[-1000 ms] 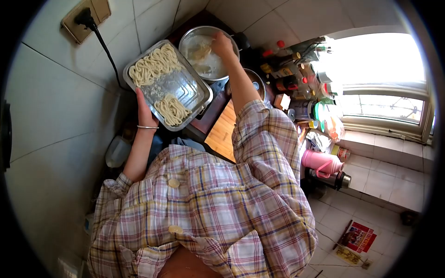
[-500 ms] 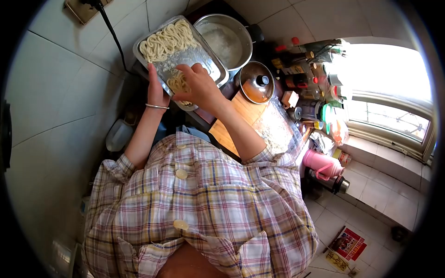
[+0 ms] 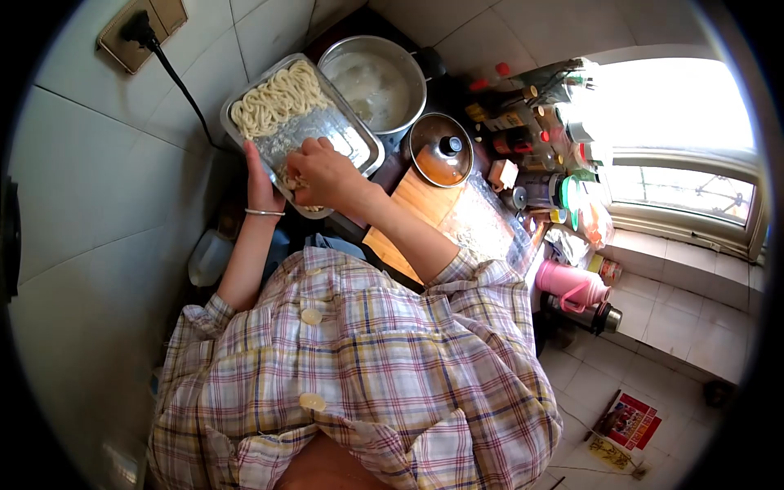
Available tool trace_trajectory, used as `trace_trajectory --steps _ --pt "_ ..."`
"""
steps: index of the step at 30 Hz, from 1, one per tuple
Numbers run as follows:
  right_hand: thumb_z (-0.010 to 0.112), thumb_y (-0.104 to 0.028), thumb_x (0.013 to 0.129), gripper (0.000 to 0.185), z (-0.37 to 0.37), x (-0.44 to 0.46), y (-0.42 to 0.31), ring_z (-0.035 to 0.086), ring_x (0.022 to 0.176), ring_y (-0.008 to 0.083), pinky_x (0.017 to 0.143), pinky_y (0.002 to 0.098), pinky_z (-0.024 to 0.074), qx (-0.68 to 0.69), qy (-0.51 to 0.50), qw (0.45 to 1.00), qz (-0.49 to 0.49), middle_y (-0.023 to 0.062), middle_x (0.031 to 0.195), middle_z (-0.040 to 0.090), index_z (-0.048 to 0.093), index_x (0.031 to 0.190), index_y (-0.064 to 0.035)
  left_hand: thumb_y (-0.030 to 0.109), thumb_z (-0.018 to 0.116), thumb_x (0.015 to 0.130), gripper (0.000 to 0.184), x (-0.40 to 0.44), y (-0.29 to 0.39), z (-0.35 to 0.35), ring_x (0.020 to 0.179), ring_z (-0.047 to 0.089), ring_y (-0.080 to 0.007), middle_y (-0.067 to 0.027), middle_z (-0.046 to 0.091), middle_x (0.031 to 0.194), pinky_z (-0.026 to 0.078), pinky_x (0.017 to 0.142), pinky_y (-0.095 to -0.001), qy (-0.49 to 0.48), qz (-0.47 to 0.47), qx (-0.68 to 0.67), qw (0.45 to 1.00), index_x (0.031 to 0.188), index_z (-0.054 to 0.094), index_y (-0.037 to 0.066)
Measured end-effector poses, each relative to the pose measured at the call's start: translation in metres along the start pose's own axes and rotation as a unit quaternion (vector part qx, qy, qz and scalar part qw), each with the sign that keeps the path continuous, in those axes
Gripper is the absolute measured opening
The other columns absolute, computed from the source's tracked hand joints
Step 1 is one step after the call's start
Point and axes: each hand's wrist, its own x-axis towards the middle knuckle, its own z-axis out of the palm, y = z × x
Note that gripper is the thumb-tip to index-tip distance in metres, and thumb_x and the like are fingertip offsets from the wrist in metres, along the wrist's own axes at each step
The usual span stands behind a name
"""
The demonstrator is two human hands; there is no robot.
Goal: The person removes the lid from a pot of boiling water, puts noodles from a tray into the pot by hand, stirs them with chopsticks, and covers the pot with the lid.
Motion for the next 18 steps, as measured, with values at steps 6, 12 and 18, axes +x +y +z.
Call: trace_trajectory --steps 6,12,18 --pt "0.061 -0.012 0.065 0.018 -0.008 0.005 -0.002 0.057 0.084 0.0321 0.073 0.0391 0.0473 0.057 -0.021 0.998 0.000 0.0135 0.085 0.057 0.057 0.082 -0.0065 0.060 0.030 0.090 0.070 0.003 0.000 -0.002 0.119 0.045 -0.0224 -0.0067 0.044 0.132 0.036 0.100 -0.0347 0.018 -0.007 0.002 1.000 0.135 0.034 0.007" --pt "0.056 -0.011 0.082 0.012 -0.068 0.008 0.041 0.050 0.066 0.0042 0.059 0.0195 0.0414 0.308 0.027 0.951 0.015 -0.0022 0.076 0.055 0.059 0.092 -0.0057 0.061 0.034 0.089 0.073 0.006 0.001 -0.007 0.121 0.044 -0.0234 -0.0072 0.042 0.135 0.037 0.100 -0.0362 0.028 0.000 0.017 0.999 0.137 0.031 0.007" --pt "0.057 -0.013 0.086 0.008 -0.074 0.015 0.045 0.047 0.064 -0.0001 0.052 0.0150 0.0361 0.386 0.102 0.910 0.113 -0.0055 0.075 0.053 0.058 0.093 -0.0078 0.059 0.035 0.090 0.071 0.006 0.002 -0.004 0.120 0.045 -0.0237 -0.0086 0.043 0.134 0.037 0.100 -0.0362 0.015 0.013 0.014 1.000 0.137 0.031 0.006"
